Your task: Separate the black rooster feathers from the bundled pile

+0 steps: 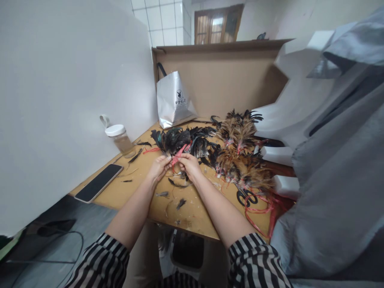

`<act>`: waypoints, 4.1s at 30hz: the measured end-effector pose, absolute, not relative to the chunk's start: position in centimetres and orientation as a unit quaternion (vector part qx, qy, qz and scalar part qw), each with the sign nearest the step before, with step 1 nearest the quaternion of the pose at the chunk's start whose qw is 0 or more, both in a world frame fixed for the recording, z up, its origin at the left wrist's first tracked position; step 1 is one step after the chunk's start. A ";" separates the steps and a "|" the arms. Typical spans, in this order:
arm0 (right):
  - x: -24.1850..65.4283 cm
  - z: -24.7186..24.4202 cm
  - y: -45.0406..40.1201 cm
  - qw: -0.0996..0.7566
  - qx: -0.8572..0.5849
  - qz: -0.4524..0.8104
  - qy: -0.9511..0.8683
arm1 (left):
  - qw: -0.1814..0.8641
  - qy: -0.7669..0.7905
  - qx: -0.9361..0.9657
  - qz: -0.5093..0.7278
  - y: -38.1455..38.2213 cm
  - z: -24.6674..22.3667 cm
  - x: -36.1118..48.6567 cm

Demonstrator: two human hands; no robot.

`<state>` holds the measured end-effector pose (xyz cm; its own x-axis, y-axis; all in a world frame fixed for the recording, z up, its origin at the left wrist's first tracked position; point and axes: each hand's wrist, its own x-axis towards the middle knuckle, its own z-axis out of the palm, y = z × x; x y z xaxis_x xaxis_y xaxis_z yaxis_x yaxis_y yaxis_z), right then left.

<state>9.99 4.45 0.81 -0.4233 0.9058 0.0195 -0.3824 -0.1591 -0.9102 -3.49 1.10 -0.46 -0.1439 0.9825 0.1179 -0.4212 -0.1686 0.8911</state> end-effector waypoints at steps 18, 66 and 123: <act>10.2 1.2 4.5 0.446 -0.275 0.730 -0.439 | 0.538 0.369 0.396 0.646 1.1 -0.6 -3.3; 10.0 1.1 4.6 0.511 -0.353 0.636 -0.458 | 0.542 0.396 0.402 0.623 1.1 -1.0 -3.1; 10.3 0.1 4.7 0.459 -0.340 0.675 -0.467 | 0.509 0.418 0.426 0.620 1.3 -1.3 -3.2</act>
